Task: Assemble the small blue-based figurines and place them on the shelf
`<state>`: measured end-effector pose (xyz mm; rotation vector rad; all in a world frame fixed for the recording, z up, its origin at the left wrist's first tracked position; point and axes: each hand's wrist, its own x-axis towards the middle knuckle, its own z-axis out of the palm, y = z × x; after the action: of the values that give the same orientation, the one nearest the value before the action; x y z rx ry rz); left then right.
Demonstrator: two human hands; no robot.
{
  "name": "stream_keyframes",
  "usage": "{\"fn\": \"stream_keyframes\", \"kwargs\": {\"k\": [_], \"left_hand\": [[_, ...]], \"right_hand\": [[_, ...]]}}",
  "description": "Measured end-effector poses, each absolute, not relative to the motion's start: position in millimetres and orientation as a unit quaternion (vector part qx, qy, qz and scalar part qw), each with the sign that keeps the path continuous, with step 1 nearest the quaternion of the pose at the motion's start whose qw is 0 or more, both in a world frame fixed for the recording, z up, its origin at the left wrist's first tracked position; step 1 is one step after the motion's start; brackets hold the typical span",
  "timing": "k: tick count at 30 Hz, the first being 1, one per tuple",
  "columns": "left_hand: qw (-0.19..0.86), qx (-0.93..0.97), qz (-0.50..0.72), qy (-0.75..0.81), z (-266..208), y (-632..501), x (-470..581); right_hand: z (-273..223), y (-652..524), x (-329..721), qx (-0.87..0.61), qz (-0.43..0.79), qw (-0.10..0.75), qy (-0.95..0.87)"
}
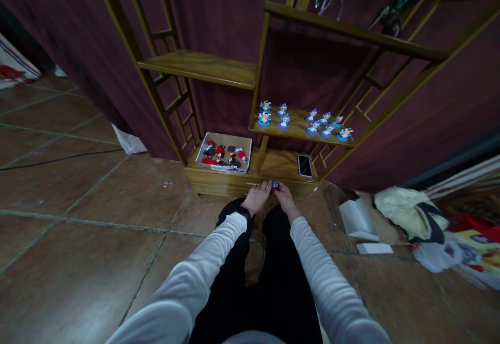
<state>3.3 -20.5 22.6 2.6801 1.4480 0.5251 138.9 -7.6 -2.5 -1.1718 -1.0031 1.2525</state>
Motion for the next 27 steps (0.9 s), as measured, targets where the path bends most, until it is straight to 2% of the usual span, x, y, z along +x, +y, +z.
{"fn": "stream_keyframes", "kwargs": {"k": [6, 12, 27], "left_hand": [[0.123, 0.840, 0.194, 0.493, 22, -15, 1], [0.214, 0.798, 0.293, 0.481, 18, -5, -2], [0.490, 0.577, 0.460, 0.464, -4, 15, -1]], "right_hand": [[-8, -3, 141, -0.494, 0.526, 0.532, -0.444], [0, -7, 141, -0.495, 0.542, 0.525, -0.430], [9, -11, 135, -0.477, 0.571, 0.569, -0.350]]}}
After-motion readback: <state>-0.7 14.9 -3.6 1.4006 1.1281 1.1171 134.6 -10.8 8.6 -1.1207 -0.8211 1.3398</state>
